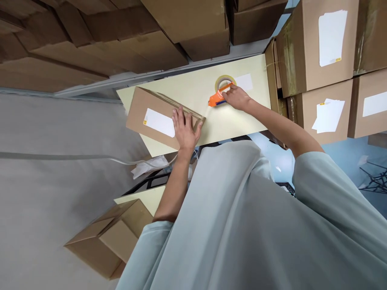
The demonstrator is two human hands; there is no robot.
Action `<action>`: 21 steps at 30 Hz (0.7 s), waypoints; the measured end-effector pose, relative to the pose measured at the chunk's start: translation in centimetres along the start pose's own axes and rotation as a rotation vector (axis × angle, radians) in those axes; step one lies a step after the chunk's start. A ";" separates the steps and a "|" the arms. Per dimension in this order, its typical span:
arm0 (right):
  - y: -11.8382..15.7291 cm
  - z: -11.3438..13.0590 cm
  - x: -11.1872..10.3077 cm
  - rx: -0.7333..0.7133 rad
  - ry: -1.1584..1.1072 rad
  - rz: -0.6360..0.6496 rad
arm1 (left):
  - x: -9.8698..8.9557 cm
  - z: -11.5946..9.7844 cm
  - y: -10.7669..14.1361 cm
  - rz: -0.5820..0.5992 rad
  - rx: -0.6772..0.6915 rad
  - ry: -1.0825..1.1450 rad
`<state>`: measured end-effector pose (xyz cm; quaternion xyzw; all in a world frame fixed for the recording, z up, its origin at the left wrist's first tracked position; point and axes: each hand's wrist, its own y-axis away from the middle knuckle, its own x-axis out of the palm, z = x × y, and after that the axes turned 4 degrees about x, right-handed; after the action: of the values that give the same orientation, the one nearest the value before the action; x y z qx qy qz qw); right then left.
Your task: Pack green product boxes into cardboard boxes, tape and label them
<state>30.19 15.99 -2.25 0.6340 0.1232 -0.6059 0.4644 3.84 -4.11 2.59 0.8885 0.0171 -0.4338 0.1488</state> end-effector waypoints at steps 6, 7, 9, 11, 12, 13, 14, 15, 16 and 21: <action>-3.0 3.5 -0.7 -0.164 -0.041 -0.064 | 1.7 -0.2 2.7 -0.018 -0.017 0.027; -2.8 3.5 -0.8 -0.182 -0.051 -0.068 | 2.1 -0.2 2.9 -0.035 -0.030 0.024; -2.5 3.7 -1.0 -0.207 -0.050 -0.053 | 2.9 -0.4 3.1 -0.071 -0.057 0.006; -2.2 4.6 -1.5 -0.203 -0.020 -0.005 | 3.6 -0.5 3.0 -0.096 -0.074 0.003; -2.2 5.3 -1.7 -0.194 -0.009 0.023 | 3.8 -0.5 2.9 -0.099 -0.075 0.019; -2.4 6.3 -2.0 -0.170 -0.013 0.044 | 4.0 -0.5 2.8 -0.102 -0.075 0.046; -2.6 7.5 -2.4 -0.116 -0.031 0.056 | 4.1 -0.5 2.7 -0.105 -0.074 0.075; -2.9 8.6 -2.7 -0.034 -0.061 0.055 | 4.3 -0.4 2.6 -0.110 -0.069 0.100; -3.2 9.7 -3.2 0.060 -0.101 0.043 | 4.4 -0.3 2.6 -0.118 -0.057 0.115; -3.6 11.5 -6.6 0.243 -0.231 -0.022 | 4.5 -0.3 2.6 -0.227 0.053 0.057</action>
<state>18.51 12.18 3.92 0.6104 0.0015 -0.6902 0.3887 7.28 -6.98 -0.07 0.8963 0.1102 -0.4229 0.0748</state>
